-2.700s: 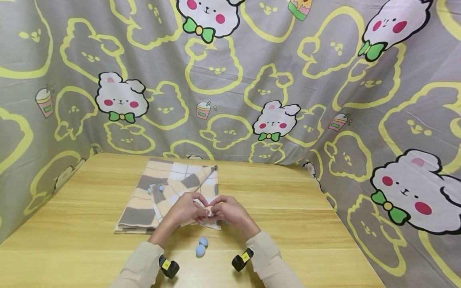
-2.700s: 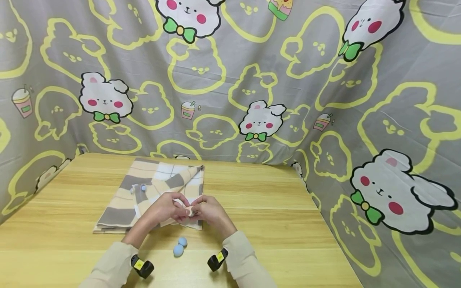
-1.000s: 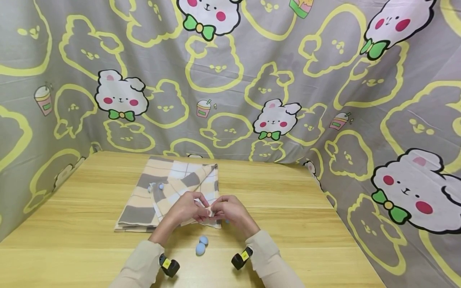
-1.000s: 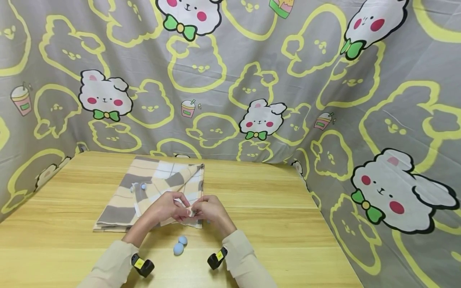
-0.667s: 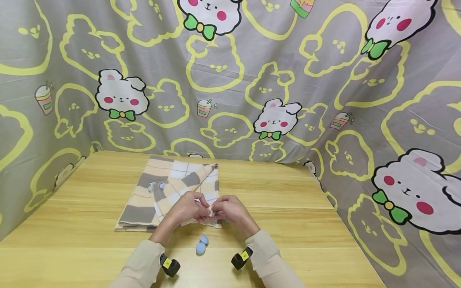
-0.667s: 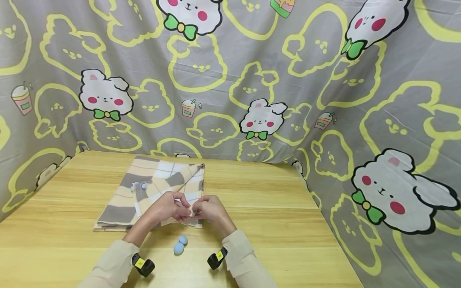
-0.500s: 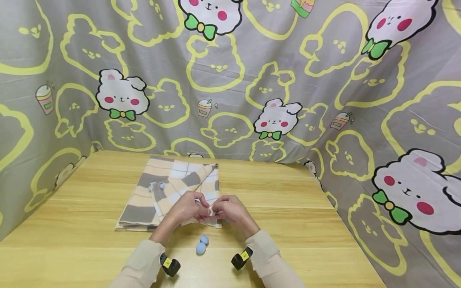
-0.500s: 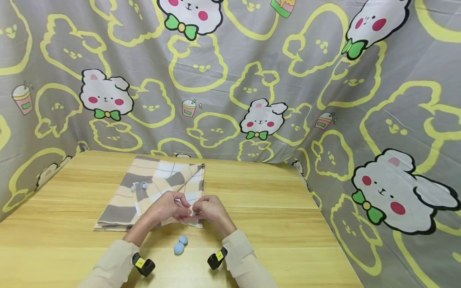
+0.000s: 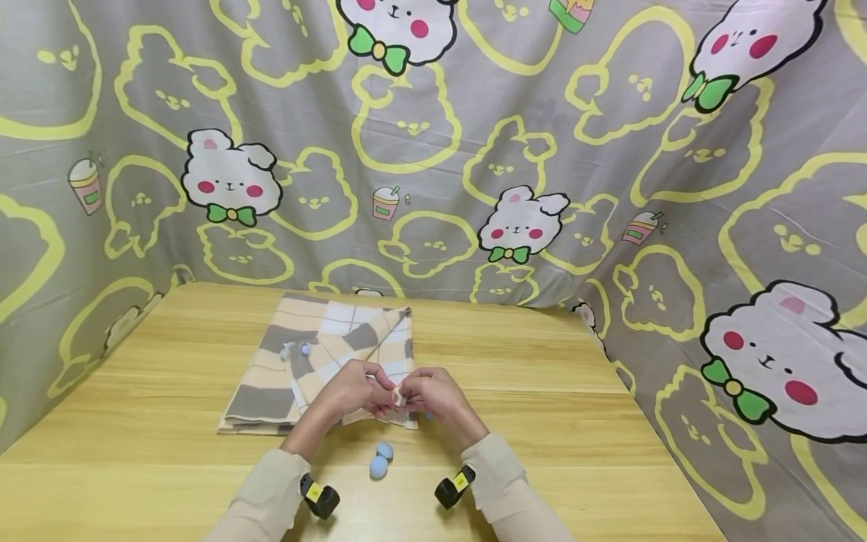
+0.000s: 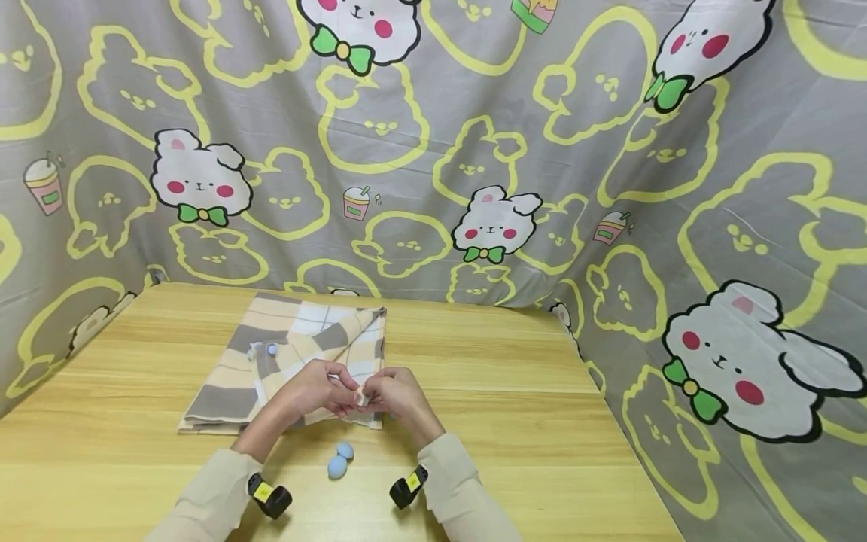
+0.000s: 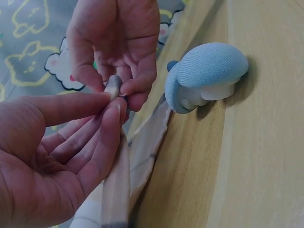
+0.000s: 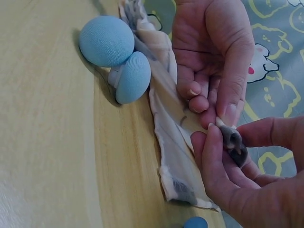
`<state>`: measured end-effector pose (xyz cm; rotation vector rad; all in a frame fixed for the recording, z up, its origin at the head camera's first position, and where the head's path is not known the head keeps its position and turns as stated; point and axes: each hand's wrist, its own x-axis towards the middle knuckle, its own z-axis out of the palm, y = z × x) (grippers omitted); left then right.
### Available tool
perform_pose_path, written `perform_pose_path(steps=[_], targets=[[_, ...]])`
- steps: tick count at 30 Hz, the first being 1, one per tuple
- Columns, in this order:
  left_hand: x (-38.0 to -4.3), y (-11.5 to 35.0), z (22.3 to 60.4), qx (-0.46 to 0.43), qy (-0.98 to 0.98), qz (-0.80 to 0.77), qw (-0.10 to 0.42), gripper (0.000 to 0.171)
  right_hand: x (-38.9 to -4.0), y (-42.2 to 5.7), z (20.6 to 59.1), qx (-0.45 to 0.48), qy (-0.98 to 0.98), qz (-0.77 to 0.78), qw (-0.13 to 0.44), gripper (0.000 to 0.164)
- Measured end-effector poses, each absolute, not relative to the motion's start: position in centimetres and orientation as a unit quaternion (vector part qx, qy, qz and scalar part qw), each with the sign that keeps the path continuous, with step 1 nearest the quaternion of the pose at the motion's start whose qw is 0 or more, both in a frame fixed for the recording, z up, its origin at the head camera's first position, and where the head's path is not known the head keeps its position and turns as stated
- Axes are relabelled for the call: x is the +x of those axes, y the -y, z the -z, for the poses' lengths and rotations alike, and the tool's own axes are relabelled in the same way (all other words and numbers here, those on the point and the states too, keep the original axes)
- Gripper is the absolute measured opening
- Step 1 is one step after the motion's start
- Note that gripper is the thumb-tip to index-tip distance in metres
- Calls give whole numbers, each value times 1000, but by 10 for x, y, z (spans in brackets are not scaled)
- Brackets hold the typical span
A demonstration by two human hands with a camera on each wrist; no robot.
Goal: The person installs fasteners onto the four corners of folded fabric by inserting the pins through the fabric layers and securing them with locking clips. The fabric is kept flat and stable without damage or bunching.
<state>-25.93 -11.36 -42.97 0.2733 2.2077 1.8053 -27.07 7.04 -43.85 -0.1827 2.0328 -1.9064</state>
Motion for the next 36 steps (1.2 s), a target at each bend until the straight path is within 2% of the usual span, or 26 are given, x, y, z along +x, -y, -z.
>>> perform_pose_path(steps=[10, 22, 36], targets=[[-262, 114, 432, 93, -761, -625, 149, 17, -273, -69, 440, -45, -702, 687, 184, 14], [-261, 121, 428, 84, -768, -623, 125, 17, -276, -76, 437, -105, -681, 683, 240, 22], [-262, 122, 427, 79, -767, -625, 120, 18, -279, -78, 436, -107, -686, 668, 269, 26]])
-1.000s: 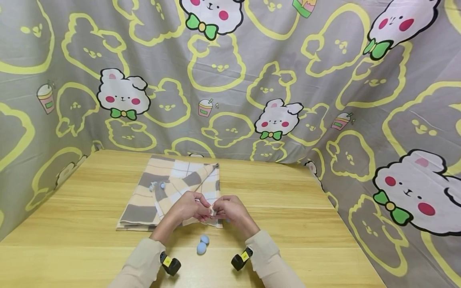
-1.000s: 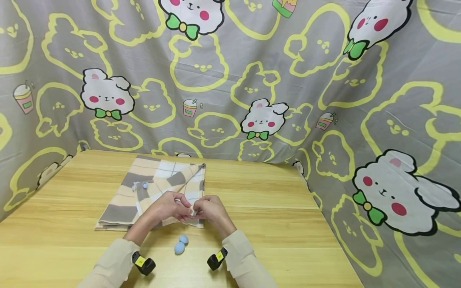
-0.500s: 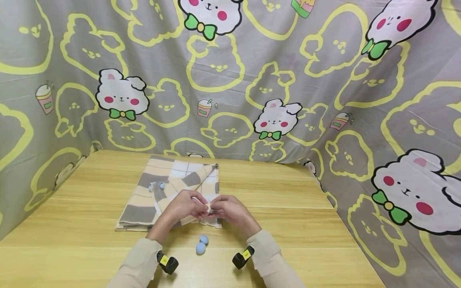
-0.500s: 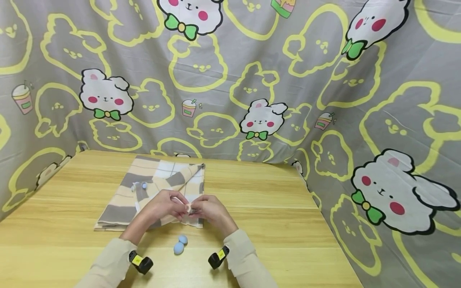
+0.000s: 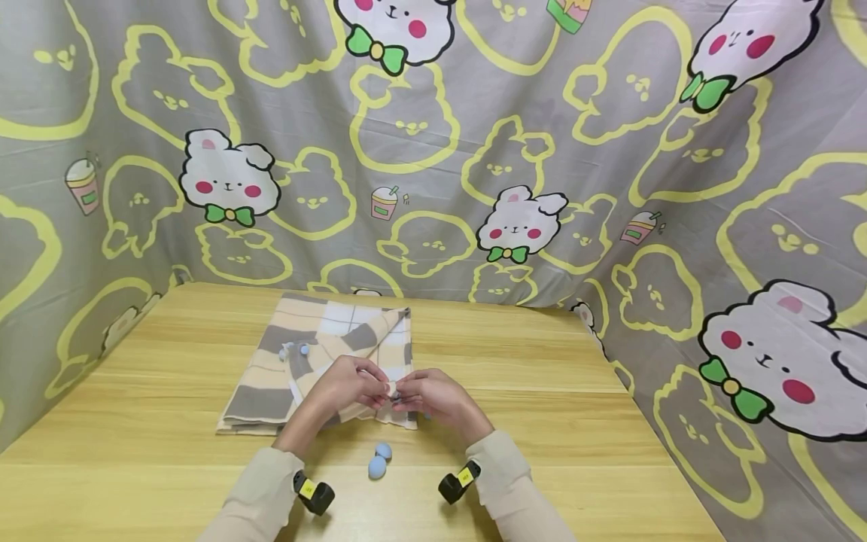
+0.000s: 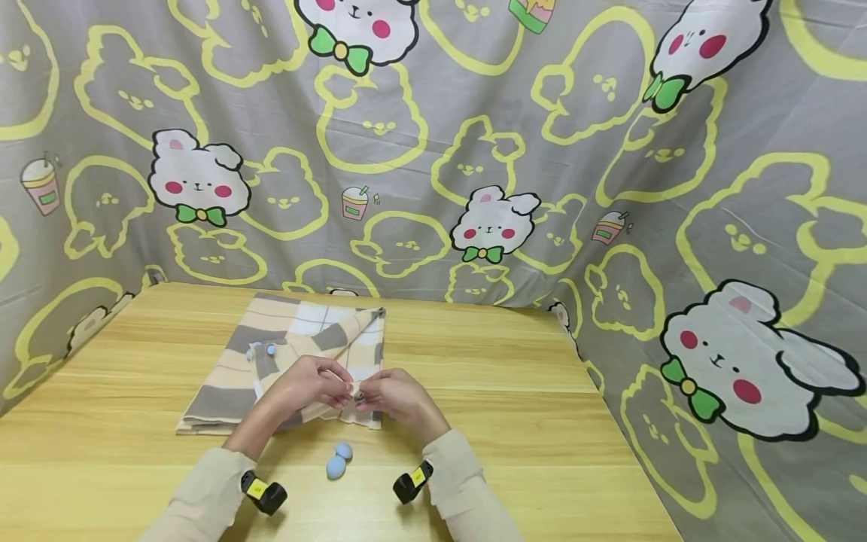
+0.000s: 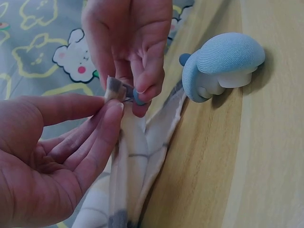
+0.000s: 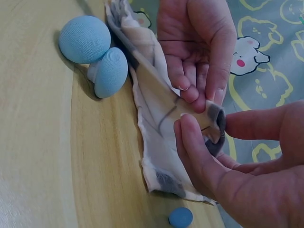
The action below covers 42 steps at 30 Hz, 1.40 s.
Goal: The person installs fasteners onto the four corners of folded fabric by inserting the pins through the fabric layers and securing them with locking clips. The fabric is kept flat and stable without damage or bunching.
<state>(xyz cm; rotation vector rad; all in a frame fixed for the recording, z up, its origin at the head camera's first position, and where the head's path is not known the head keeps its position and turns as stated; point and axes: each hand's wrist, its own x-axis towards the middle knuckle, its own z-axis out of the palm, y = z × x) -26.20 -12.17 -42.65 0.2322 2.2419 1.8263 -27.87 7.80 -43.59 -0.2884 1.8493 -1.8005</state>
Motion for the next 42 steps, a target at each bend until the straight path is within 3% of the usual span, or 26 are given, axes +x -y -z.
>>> perform_pose_path(steps=[22, 42], targets=[[-261, 121, 426, 84, -762, -631, 120, 17, -280, -80, 437, -115, -690, 655, 287, 33], [-263, 122, 428, 83, -757, -636, 127, 17, -281, -80, 438, -103, -686, 670, 265, 30]])
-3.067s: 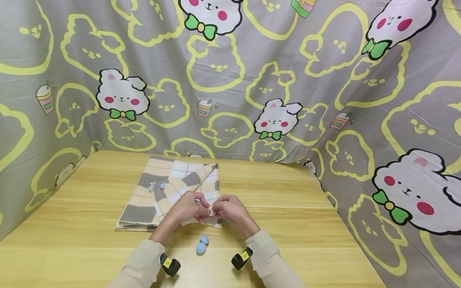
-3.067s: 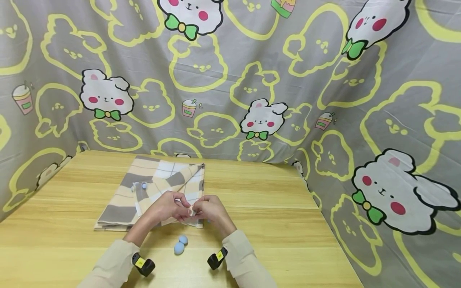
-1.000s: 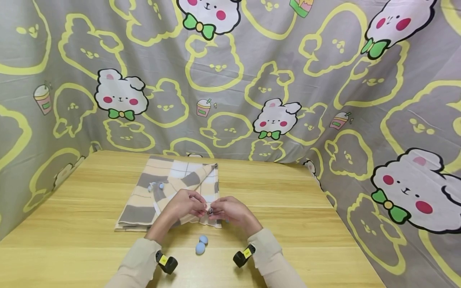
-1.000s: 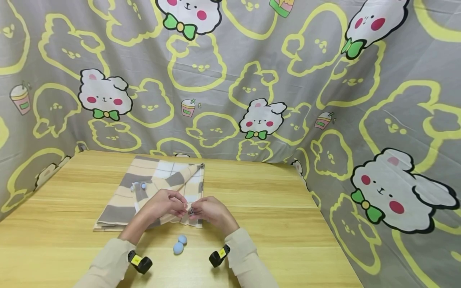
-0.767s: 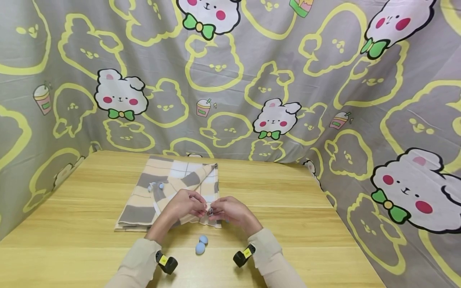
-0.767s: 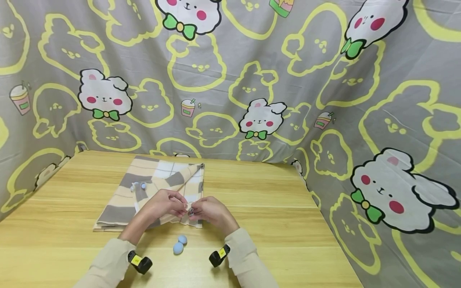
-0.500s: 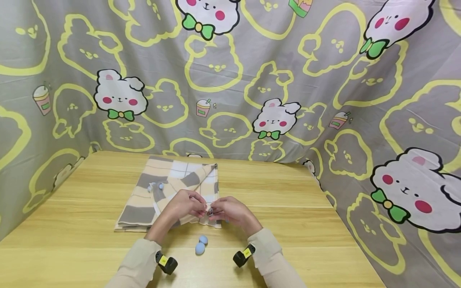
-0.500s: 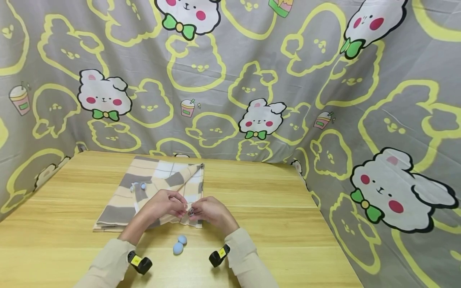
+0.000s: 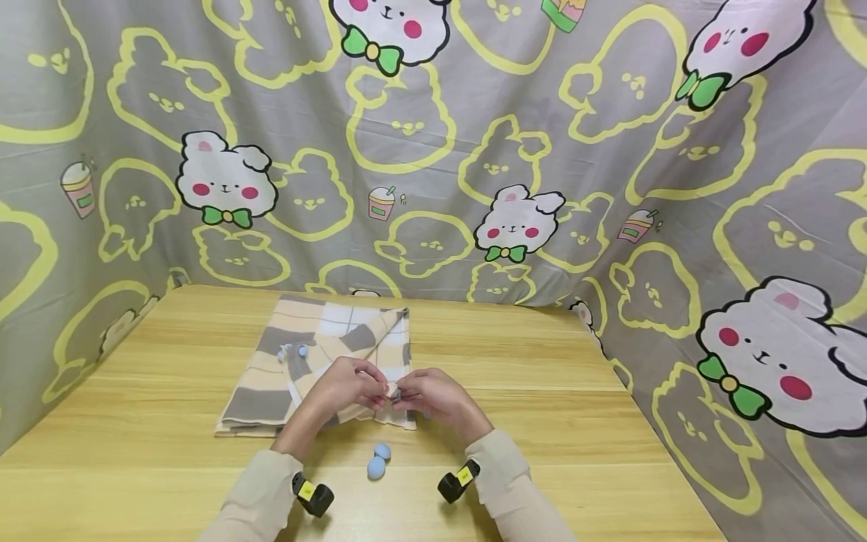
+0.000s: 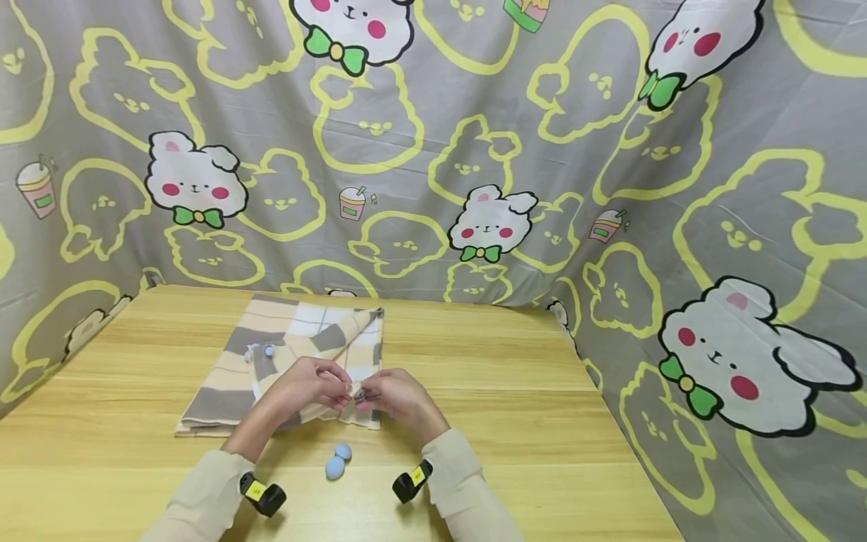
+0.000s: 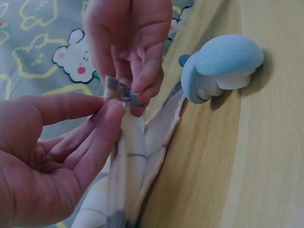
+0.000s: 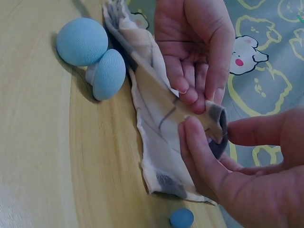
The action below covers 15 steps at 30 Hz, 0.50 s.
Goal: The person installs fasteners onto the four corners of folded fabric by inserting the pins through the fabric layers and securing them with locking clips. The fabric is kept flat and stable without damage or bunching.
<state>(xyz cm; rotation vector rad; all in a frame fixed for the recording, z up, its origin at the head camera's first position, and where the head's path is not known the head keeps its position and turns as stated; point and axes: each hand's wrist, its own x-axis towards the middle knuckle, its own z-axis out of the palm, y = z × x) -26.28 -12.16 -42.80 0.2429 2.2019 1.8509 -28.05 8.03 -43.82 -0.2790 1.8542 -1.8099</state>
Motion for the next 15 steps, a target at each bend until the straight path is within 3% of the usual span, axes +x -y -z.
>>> perform_pose_path(steps=[15], targets=[[-262, 119, 430, 97, -750, -638, 146, 20, -279, -77, 439, -95, -685, 686, 224, 26]])
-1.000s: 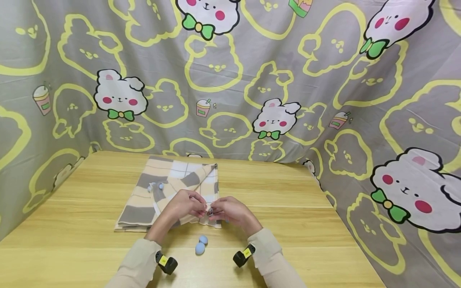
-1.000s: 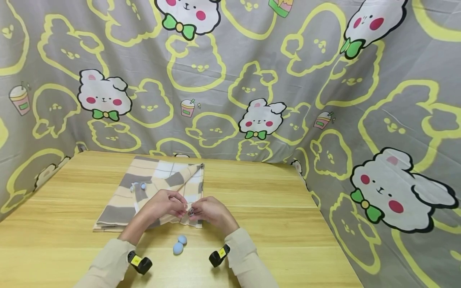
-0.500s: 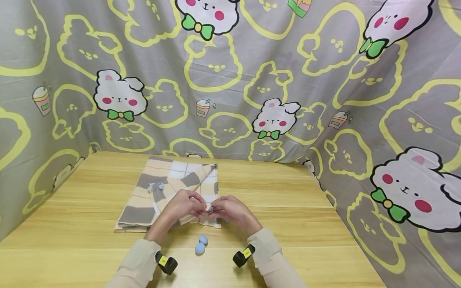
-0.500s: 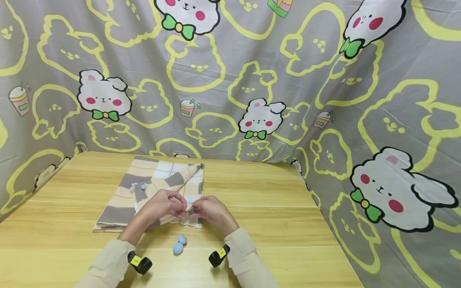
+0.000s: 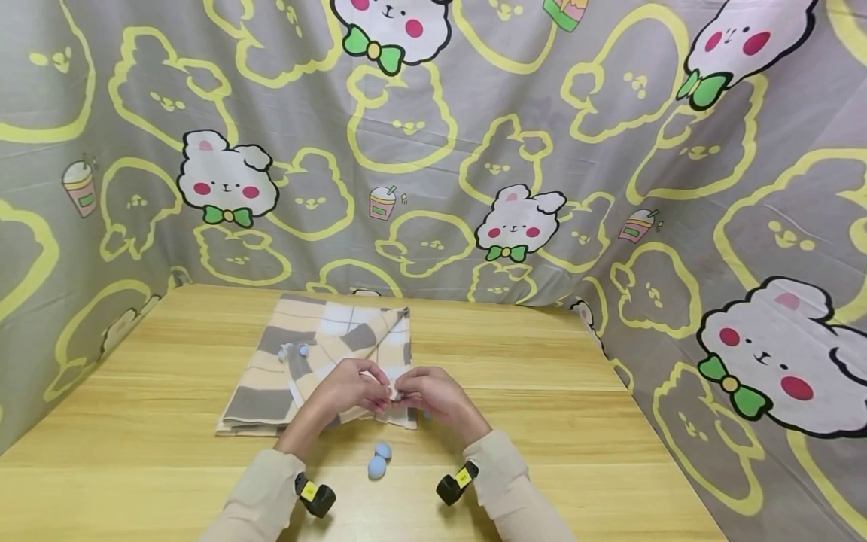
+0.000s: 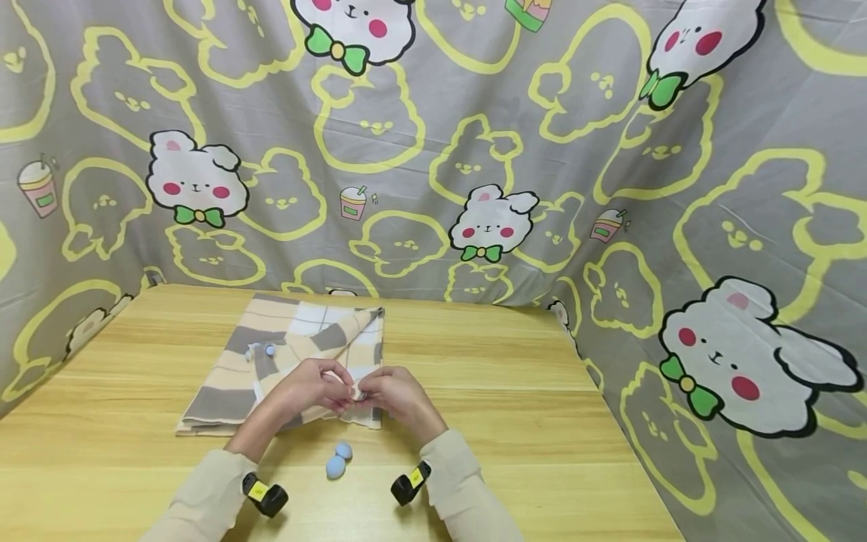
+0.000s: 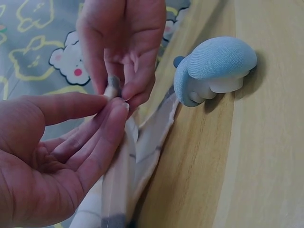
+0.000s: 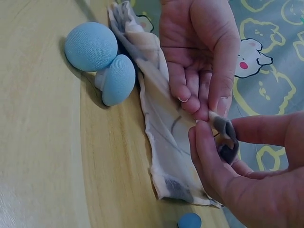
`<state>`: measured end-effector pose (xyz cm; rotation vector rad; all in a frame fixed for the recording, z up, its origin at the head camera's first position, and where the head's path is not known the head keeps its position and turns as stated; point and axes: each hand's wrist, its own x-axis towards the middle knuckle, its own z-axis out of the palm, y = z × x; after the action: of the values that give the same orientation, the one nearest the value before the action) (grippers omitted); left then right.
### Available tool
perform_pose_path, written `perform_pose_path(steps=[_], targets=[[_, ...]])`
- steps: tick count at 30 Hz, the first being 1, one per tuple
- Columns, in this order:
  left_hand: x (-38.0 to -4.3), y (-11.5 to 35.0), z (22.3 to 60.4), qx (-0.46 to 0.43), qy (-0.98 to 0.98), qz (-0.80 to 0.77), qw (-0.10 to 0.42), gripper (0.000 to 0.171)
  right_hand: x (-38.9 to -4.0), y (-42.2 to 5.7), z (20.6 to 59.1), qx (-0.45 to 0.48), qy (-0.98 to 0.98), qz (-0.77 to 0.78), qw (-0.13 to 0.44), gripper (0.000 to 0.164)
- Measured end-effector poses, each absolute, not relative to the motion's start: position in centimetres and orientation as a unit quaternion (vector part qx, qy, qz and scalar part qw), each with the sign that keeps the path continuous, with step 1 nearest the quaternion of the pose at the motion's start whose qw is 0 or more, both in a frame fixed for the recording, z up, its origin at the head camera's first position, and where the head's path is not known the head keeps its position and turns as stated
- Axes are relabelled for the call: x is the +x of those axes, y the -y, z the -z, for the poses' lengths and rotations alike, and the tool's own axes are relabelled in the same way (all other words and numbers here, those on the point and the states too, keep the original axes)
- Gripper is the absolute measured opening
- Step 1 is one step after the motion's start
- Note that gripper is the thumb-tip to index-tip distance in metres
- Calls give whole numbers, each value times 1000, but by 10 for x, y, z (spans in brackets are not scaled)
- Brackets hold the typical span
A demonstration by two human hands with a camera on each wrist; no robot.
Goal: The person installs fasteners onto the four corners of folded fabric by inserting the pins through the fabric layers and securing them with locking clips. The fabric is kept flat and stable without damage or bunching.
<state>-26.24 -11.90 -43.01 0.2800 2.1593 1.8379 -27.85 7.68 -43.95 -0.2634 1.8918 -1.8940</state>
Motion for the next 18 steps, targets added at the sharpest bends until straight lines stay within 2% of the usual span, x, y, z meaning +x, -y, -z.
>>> perform_pose_path(steps=[7, 18], targets=[[-262, 117, 431, 89, -762, -625, 143, 27, -278, -76, 440, -82, -681, 695, 215, 14], [-258, 116, 428, 85, -786, -596, 137, 21, -278, -76, 442, -79, -686, 689, 222, 11]])
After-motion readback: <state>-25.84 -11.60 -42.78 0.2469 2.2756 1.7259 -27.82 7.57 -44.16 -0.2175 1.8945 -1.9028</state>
